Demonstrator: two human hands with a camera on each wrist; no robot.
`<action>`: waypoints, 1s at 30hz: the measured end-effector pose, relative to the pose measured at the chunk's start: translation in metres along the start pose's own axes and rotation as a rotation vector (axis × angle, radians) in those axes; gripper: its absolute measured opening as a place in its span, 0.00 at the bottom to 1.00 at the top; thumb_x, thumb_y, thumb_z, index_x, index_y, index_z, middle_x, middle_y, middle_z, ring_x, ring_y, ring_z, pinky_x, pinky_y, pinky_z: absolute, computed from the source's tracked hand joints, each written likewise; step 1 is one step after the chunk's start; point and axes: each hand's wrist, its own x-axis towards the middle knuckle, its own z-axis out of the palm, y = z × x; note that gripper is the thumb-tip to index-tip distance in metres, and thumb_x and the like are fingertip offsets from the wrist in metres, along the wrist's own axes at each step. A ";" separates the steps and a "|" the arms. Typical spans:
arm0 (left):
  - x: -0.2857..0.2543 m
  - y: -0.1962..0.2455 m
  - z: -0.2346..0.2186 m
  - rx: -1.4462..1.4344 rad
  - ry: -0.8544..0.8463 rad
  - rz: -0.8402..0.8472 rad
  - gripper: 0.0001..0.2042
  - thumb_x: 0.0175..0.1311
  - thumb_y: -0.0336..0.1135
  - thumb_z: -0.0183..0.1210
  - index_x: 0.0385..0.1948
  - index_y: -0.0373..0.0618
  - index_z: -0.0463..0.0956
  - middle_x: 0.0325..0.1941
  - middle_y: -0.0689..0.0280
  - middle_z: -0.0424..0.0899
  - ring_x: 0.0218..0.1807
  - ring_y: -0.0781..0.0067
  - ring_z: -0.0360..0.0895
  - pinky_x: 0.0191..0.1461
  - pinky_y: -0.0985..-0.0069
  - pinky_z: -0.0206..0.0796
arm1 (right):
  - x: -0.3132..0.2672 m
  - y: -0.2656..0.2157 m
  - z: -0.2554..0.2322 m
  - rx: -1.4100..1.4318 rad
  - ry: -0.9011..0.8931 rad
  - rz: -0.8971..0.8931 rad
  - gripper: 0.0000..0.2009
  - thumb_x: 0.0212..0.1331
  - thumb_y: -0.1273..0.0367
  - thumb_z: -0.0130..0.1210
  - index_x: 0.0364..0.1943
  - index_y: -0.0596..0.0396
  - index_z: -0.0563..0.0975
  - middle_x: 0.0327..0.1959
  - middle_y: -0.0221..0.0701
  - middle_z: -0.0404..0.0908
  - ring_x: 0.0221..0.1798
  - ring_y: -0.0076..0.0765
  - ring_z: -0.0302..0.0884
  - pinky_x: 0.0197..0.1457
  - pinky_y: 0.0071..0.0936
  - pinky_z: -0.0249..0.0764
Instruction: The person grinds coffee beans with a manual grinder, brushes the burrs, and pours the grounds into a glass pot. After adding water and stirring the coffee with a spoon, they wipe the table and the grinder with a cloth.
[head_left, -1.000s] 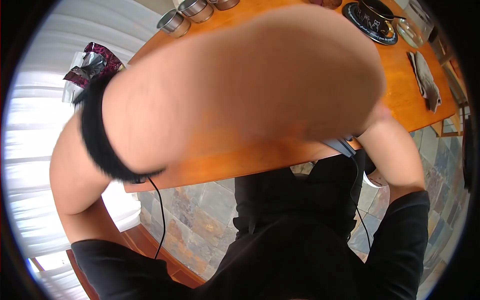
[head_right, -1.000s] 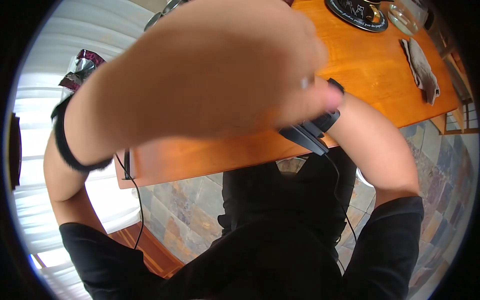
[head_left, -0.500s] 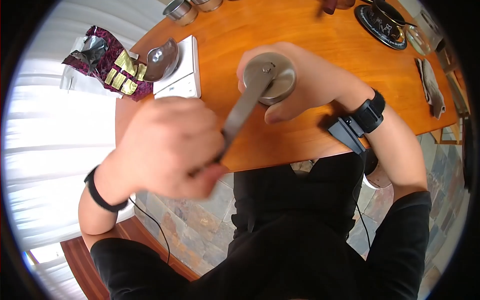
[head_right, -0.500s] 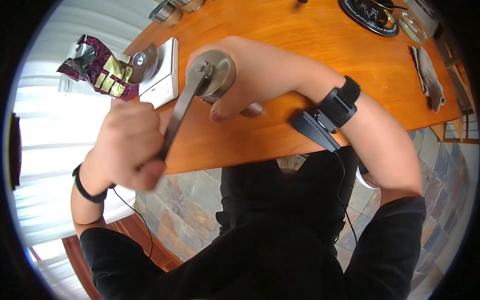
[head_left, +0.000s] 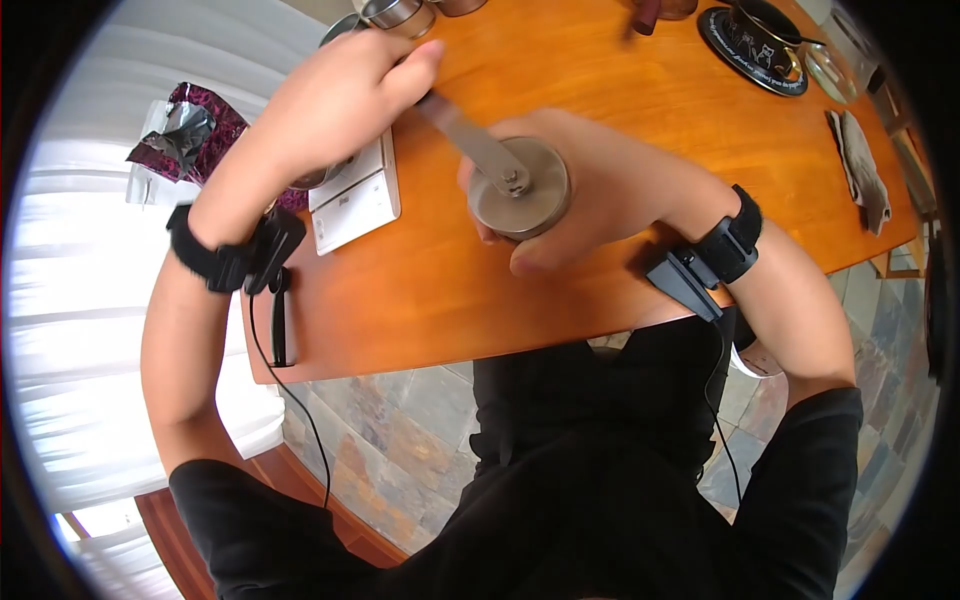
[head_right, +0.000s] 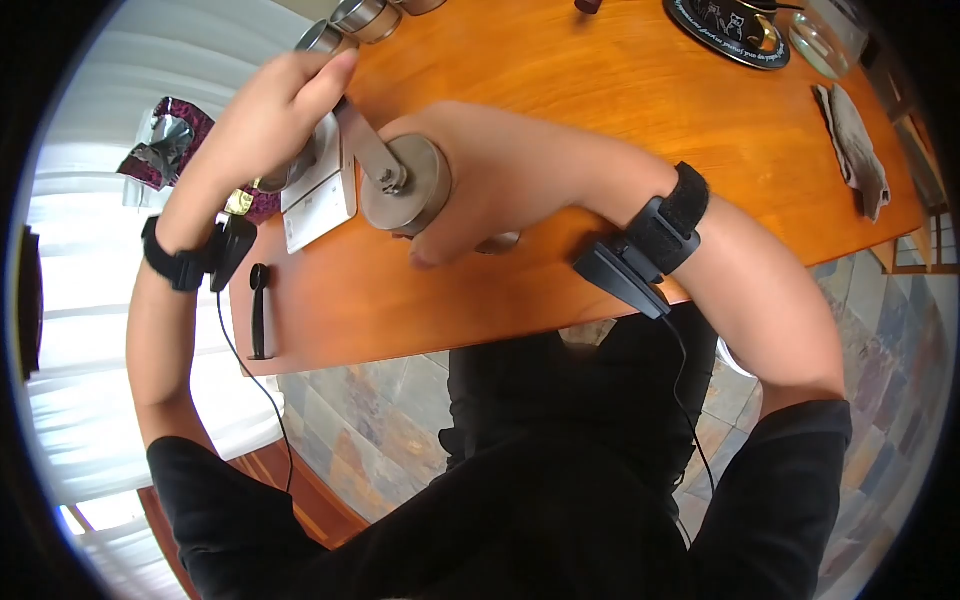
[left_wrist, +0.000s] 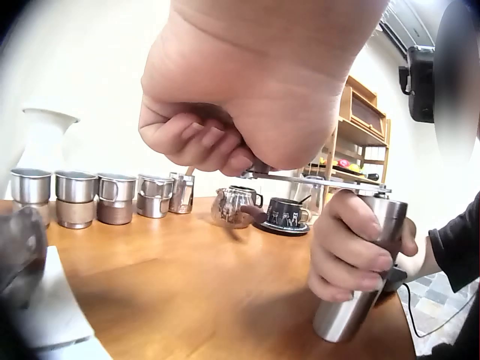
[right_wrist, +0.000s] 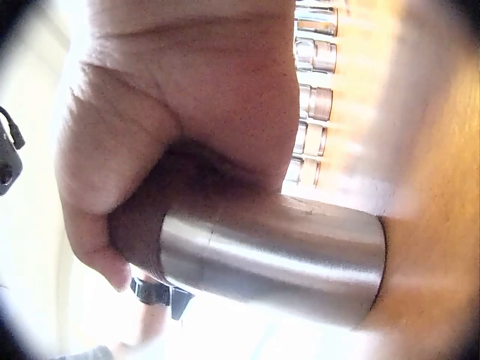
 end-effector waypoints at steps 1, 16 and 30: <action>0.007 0.003 -0.001 0.004 0.000 0.005 0.24 0.69 0.48 0.45 0.22 0.36 0.76 0.19 0.53 0.74 0.27 0.53 0.73 0.36 0.66 0.67 | 0.000 0.000 0.000 -0.001 0.005 -0.003 0.19 0.37 0.77 0.67 0.37 0.54 0.75 0.30 0.25 0.79 0.34 0.23 0.76 0.41 0.22 0.73; 0.026 0.121 -0.014 0.049 -0.259 0.520 0.19 0.64 0.44 0.47 0.22 0.36 0.77 0.24 0.51 0.77 0.29 0.51 0.77 0.38 0.62 0.69 | 0.005 0.024 -0.009 -0.268 0.084 -0.362 0.19 0.41 0.76 0.65 0.42 0.55 0.76 0.31 0.31 0.81 0.27 0.25 0.78 0.28 0.22 0.72; -0.097 0.039 -0.002 -0.081 -0.038 0.780 0.11 0.39 0.36 0.61 0.13 0.46 0.66 0.17 0.66 0.62 0.20 0.64 0.64 0.22 0.71 0.55 | 0.005 0.012 -0.004 -0.057 -0.009 -0.126 0.17 0.40 0.79 0.64 0.39 0.58 0.75 0.29 0.29 0.79 0.18 0.23 0.75 0.19 0.20 0.71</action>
